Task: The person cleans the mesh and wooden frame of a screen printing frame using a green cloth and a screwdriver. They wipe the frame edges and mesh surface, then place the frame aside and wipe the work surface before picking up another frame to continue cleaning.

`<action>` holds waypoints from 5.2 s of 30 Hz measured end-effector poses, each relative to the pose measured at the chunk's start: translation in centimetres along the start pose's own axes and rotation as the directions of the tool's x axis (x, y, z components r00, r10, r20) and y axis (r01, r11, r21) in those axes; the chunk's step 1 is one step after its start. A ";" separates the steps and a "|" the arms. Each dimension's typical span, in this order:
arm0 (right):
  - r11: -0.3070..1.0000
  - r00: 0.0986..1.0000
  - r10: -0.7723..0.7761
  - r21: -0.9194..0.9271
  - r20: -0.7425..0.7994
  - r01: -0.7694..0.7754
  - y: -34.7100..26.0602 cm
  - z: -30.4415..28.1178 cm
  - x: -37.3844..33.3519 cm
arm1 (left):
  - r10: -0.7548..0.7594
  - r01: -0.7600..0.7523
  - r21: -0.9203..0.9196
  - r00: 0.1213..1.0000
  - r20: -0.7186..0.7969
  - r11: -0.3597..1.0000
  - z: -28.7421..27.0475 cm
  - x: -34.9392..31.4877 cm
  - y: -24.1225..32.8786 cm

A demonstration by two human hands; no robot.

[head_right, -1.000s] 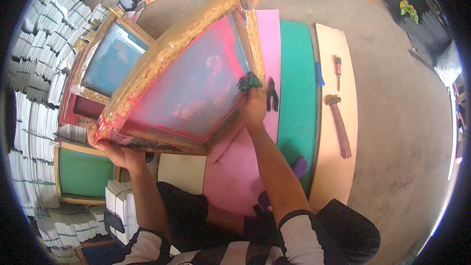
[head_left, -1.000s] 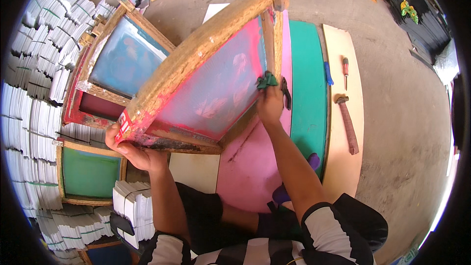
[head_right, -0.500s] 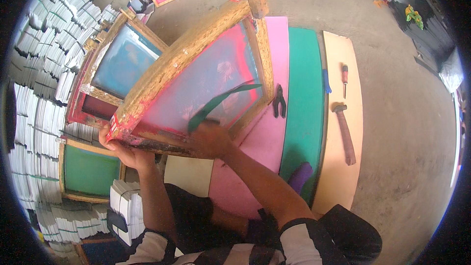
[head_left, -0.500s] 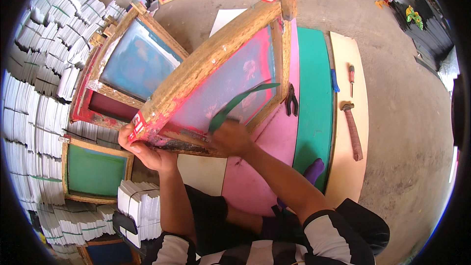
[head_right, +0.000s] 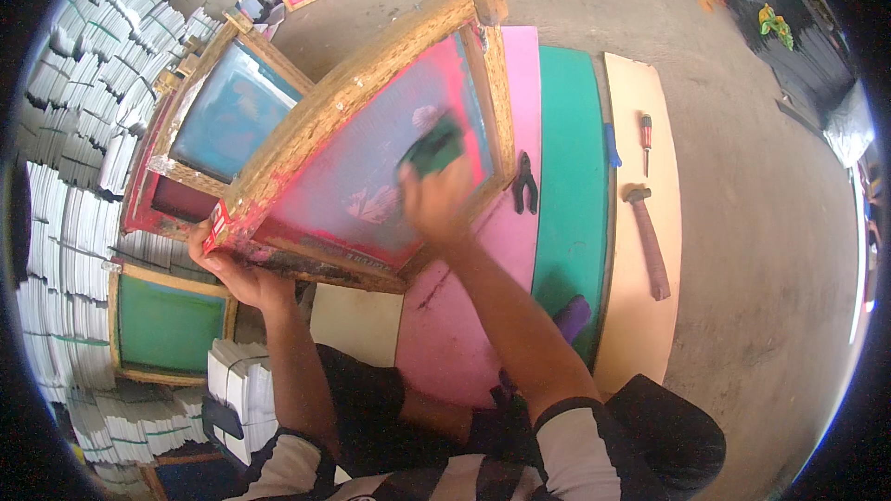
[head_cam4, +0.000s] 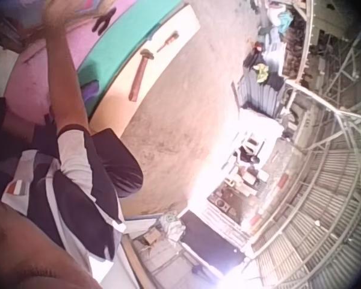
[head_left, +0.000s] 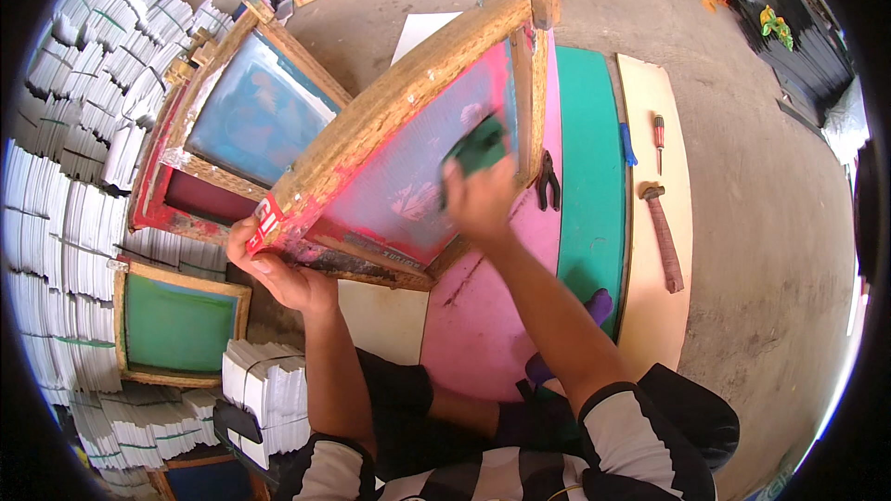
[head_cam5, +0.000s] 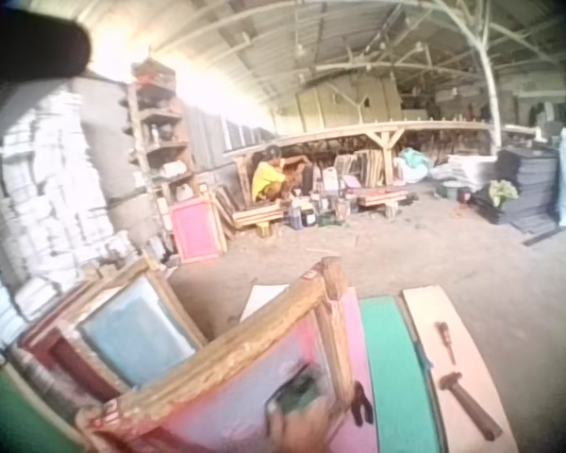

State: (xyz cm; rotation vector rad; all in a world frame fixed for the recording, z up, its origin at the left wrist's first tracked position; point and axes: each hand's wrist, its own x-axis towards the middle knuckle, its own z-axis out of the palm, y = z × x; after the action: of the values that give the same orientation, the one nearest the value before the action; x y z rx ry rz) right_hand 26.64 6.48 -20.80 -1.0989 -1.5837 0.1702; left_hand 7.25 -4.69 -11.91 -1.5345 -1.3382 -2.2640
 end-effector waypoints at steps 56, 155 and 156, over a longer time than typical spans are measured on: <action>0.881 0.874 0.429 -0.318 0.228 -0.350 14.8 -0.9 -9.4 | -0.001 0.004 -0.086 0.999 0.034 0.996 -0.8 -0.5 0.1; 0.969 0.693 0.043 -0.200 0.719 0.147 3.7 -0.1 -19.8 | 0.088 0.012 -0.566 0.985 0.149 0.825 1.8 -4.9 6.9; 0.968 0.724 -0.002 -0.180 0.690 0.174 3.7 -0.3 -19.8 | 0.056 0.025 -0.513 0.988 0.141 0.858 1.5 -5.3 7.1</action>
State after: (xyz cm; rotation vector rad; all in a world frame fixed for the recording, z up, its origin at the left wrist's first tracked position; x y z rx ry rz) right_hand 27.31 -5.68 -36.80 -1.2095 -2.3766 0.3679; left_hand 14.52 -9.89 -11.64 -1.8883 -0.7595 -2.6880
